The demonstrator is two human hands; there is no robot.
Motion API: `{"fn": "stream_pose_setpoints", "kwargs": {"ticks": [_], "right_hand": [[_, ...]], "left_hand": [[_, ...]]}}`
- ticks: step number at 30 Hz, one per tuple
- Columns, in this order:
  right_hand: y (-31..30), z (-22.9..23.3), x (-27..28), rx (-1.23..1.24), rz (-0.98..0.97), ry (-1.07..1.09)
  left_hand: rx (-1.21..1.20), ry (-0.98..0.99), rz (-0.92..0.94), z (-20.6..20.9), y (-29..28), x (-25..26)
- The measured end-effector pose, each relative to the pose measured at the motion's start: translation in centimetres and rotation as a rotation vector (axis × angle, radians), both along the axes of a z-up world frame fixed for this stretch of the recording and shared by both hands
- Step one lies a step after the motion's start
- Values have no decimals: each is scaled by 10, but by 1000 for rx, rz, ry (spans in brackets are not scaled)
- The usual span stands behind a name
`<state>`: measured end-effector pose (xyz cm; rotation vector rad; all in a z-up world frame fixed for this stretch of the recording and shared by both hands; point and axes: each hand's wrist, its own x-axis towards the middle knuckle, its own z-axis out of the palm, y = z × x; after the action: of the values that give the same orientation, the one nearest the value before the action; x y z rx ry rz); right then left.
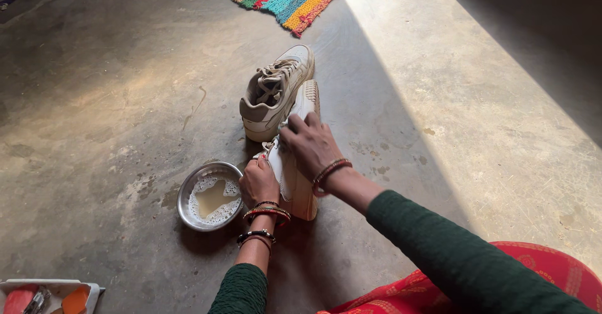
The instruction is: The person prepares a soapy mixture in a metal bowl using a cloth and soap. They then scrub a white sneaker with the soapy cloth, focusing on the upper fabric and laces.
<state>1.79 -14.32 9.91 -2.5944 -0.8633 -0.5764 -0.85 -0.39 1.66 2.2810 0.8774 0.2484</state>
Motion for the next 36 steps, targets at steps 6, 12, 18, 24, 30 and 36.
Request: {"fn": "stream_pose_setpoints", "kwargs": {"ticks": [6, 12, 18, 24, 30, 36], "right_hand": [[-20, -7, -47, -92, 185, 67], [-15, -2, 56, -70, -122, -66], [7, 5, 44, -77, -284, -24], [-11, -15, -40, -66, 82, 23], [-17, -8, 11, -201, 129, -113], [-9, 8, 82, -85, -142, -14]], "left_hand": [[-30, -5, 6, 0, 1, 5], [5, -13, -24, 7, -3, 2], [31, 14, -23, 12, -4, 0], [-27, 35, -26, 11, -1, -1], [45, -5, -49, 9, -2, -3], [26, 33, -57, 11, -1, -1]]}}
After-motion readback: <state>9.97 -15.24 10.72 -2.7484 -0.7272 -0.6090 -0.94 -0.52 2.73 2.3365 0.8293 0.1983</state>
